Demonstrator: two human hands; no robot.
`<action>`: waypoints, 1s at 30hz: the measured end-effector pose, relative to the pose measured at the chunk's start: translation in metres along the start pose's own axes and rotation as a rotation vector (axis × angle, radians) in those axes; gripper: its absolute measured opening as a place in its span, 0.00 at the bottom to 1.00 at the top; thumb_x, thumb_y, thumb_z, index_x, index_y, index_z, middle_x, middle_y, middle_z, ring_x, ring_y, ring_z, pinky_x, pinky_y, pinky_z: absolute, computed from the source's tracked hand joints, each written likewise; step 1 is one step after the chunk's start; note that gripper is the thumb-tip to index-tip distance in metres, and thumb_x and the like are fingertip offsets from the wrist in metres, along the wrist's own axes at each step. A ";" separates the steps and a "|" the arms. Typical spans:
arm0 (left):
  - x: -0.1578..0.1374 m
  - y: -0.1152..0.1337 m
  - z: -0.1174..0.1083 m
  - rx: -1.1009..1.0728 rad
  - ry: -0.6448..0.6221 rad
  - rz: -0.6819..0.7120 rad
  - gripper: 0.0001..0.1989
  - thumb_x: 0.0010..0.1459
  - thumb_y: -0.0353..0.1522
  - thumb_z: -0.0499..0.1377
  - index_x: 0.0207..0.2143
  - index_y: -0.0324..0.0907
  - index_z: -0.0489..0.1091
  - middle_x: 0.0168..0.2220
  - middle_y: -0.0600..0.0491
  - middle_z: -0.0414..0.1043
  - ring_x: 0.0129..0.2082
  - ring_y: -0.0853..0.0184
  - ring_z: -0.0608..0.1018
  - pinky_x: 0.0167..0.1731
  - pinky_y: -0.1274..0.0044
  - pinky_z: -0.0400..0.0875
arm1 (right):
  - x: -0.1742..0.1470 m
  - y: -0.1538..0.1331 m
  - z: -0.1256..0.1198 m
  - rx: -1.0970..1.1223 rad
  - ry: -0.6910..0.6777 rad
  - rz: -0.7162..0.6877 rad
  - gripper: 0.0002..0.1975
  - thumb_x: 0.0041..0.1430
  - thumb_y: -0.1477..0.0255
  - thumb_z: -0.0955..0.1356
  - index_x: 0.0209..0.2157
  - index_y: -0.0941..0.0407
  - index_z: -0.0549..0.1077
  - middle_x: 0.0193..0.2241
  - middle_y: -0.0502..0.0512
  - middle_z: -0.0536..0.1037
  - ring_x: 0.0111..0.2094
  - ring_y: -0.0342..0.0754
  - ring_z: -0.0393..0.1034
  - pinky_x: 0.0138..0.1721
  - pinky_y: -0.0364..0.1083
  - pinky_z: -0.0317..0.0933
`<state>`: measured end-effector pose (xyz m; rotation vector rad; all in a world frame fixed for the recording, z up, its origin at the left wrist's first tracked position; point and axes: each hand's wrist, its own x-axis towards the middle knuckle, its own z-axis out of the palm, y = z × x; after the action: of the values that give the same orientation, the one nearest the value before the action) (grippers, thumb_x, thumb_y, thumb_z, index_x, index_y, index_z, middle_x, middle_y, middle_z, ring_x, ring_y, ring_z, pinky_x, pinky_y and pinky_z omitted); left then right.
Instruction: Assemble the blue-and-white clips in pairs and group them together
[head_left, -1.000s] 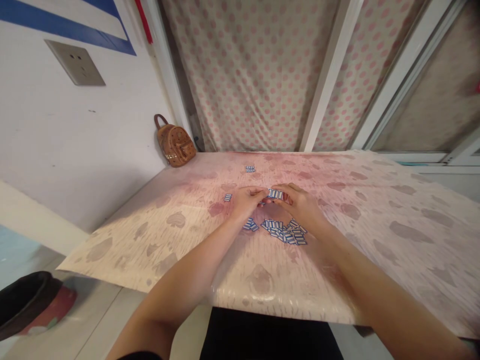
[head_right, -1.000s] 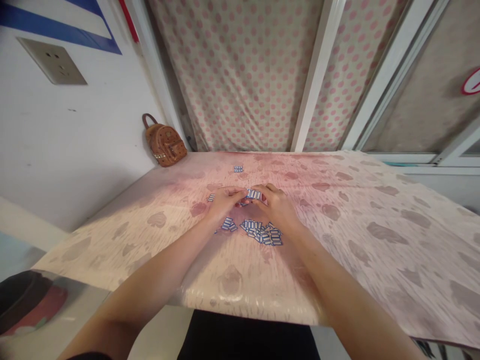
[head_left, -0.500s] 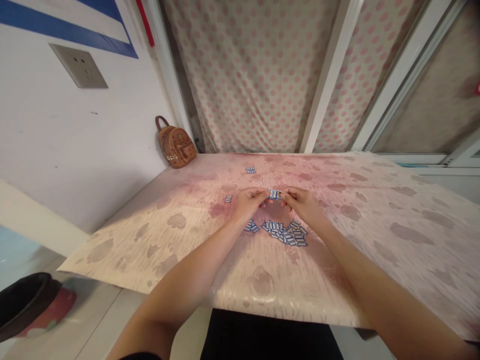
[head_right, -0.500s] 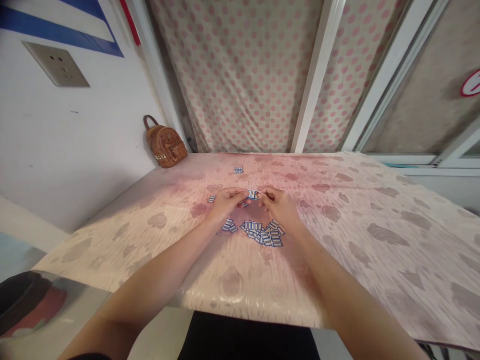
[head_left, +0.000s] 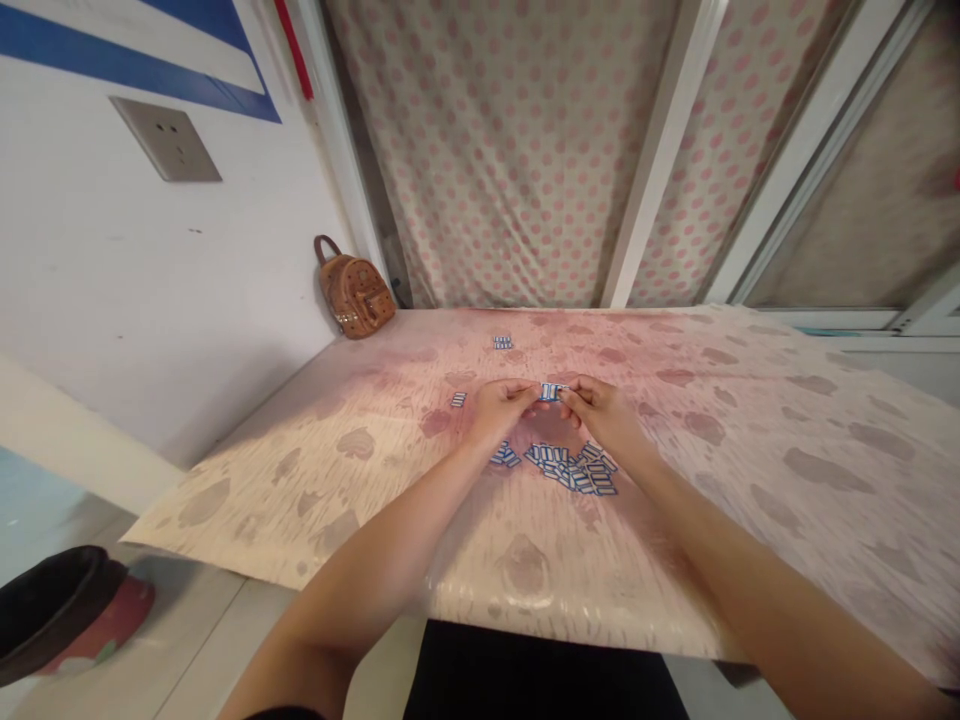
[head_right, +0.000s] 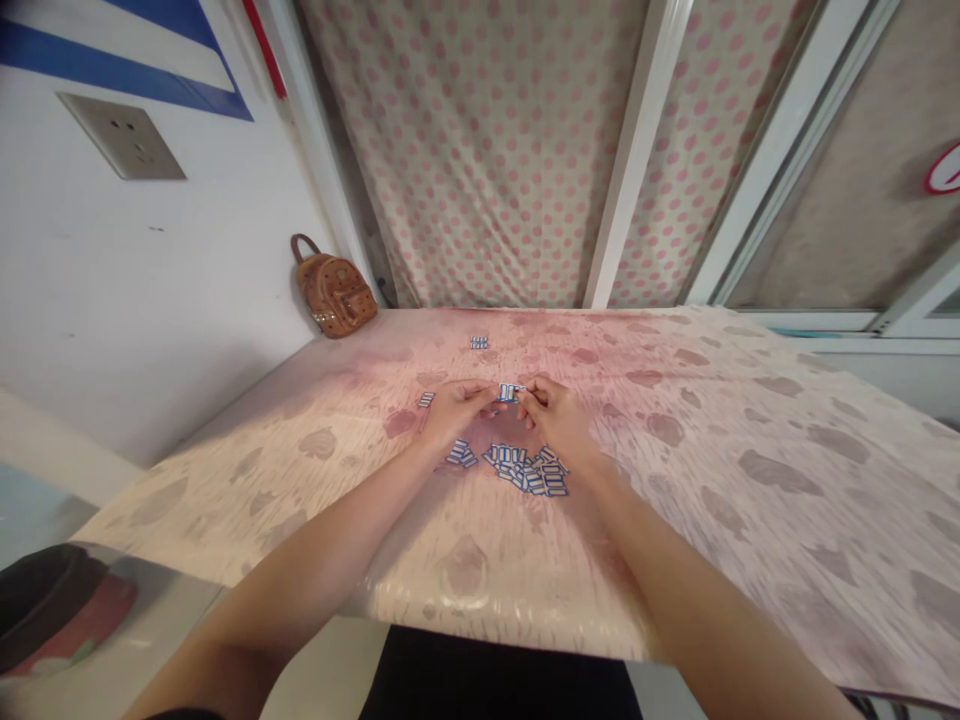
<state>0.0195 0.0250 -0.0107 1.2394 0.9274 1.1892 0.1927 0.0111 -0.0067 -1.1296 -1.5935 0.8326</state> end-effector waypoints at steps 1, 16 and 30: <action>0.000 0.000 0.000 0.015 0.003 0.007 0.07 0.58 0.33 0.64 0.34 0.38 0.79 0.32 0.48 0.82 0.32 0.66 0.82 0.33 0.78 0.72 | 0.000 0.001 0.000 -0.005 0.007 0.001 0.13 0.58 0.60 0.68 0.26 0.54 0.68 0.20 0.49 0.74 0.18 0.41 0.63 0.22 0.43 0.57; 0.001 -0.004 -0.005 0.284 0.077 0.190 0.08 0.55 0.36 0.64 0.32 0.40 0.80 0.28 0.51 0.79 0.27 0.68 0.77 0.30 0.79 0.69 | -0.001 0.001 0.002 -0.050 0.012 0.004 0.15 0.59 0.57 0.66 0.26 0.54 0.67 0.20 0.48 0.74 0.18 0.41 0.63 0.22 0.43 0.56; 0.017 0.004 -0.019 0.217 0.091 0.079 0.06 0.50 0.33 0.66 0.28 0.38 0.78 0.24 0.54 0.75 0.23 0.72 0.73 0.28 0.80 0.67 | 0.000 0.002 0.005 0.050 0.050 0.013 0.10 0.59 0.62 0.65 0.30 0.54 0.69 0.20 0.47 0.74 0.18 0.42 0.65 0.21 0.43 0.59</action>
<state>0.0035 0.0454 -0.0077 1.4139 1.1068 1.2401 0.1887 0.0114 -0.0098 -1.1178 -1.5180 0.8419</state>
